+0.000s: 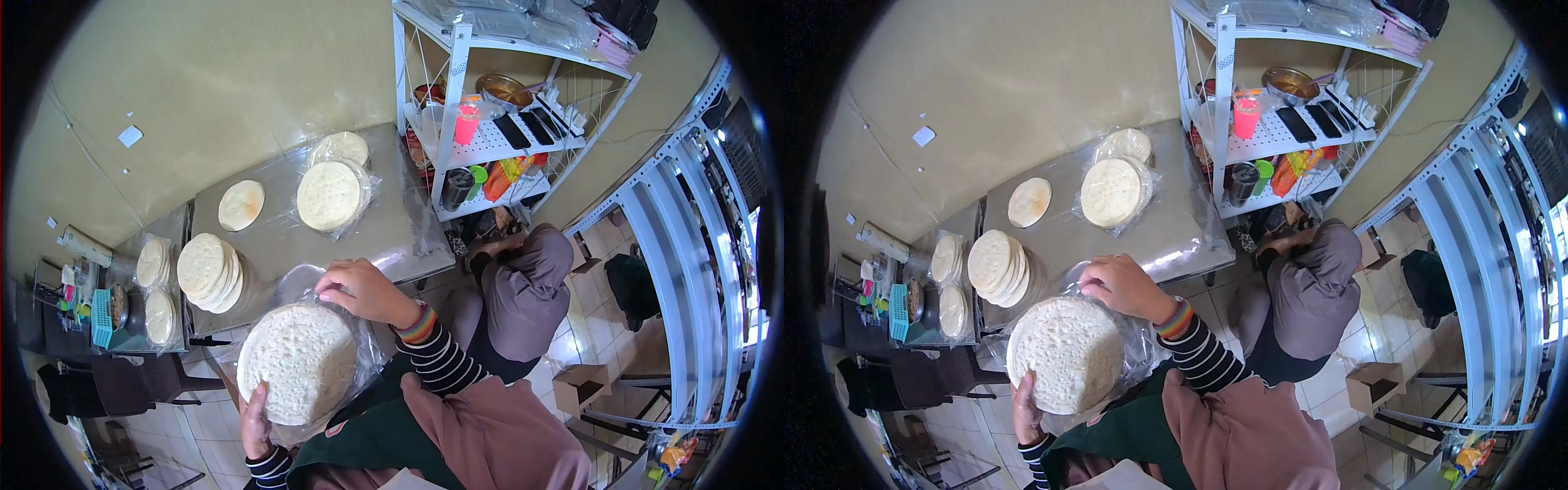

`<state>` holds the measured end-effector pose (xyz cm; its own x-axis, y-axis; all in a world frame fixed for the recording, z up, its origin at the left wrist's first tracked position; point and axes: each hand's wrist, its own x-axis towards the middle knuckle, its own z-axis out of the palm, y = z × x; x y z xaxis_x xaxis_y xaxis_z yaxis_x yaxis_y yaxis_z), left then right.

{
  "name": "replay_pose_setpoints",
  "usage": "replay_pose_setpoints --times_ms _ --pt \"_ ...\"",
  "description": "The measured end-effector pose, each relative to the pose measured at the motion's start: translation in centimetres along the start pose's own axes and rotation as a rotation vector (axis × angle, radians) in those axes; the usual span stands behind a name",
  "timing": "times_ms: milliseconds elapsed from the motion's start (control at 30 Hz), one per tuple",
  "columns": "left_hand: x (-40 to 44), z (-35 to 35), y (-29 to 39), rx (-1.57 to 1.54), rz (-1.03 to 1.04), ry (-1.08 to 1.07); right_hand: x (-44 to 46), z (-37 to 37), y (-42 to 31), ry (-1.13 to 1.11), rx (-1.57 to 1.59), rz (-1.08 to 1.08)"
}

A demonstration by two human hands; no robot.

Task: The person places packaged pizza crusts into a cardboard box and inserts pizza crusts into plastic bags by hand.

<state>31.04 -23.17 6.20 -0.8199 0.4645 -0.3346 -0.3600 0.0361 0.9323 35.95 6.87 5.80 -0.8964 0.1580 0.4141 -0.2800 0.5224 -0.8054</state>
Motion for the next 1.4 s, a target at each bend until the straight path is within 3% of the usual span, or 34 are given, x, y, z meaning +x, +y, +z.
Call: replay_pose_setpoints --times_ms 100,267,400,467,600,667,800,867,900,967,1067,1133,1200,1233,1300,1400 --pt "-0.3 0.4 0.0 -0.014 0.011 0.021 -0.1 0.2 -1.1 0.068 0.037 0.048" --pt "-0.7 0.8 -0.3 -0.005 0.005 0.098 -0.3 0.7 -0.5 0.107 -0.074 -0.063" --pt "-0.8 -0.9 -1.5 -0.109 -0.046 0.077 -0.2 1.1 -0.6 0.180 0.024 -0.137" --pt "-1.1 -0.9 -1.7 -0.177 -0.005 0.055 0.0 1.2 -0.6 0.184 0.335 -0.100" --pt "-1.2 -0.8 -2.0 -0.206 0.017 0.018 -0.3 1.5 -0.2 0.214 0.491 -0.074" --pt "-1.1 -0.8 -2.0 -0.319 -0.045 -0.004 -0.5 1.5 0.4 0.340 0.771 0.021" --pt "-1.6 -0.8 -1.5 -0.331 -0.041 0.020 -0.7 1.0 1.6 0.362 0.642 0.001" --pt "-1.9 -0.6 -1.5 -0.267 -0.022 0.070 -0.7 2.2 0.5 0.359 0.855 0.187" --pt "-1.9 -0.4 -1.7 -0.266 -0.022 0.071 -0.9 3.3 0.4 0.359 0.857 0.188" --pt "-1.8 0.4 -2.4 -0.057 0.127 0.209 -1.6 5.9 0.9 0.385 0.481 0.348" --pt "-2.1 1.2 -2.1 0.037 0.117 0.196 -2.5 8.8 2.1 0.375 0.274 0.432" --pt "-2.0 1.1 -2.1 0.030 0.136 0.167 -2.7 10.1 4.3 0.440 0.245 0.341" --pt "-1.9 0.9 -2.5 0.013 0.175 0.184 -2.5 9.6 4.6 0.254 0.611 0.460" --pt "-2.0 0.9 -2.6 0.014 0.173 0.185 -2.7 9.3 4.6 0.254 0.612 0.462" --pt "-1.9 1.1 -2.2 -0.064 0.197 0.215 -2.1 7.1 2.3 0.271 1.014 0.670" --pt "-1.9 0.0 -2.0 -0.277 0.089 0.197 -2.0 6.0 3.9 0.227 1.186 0.633"
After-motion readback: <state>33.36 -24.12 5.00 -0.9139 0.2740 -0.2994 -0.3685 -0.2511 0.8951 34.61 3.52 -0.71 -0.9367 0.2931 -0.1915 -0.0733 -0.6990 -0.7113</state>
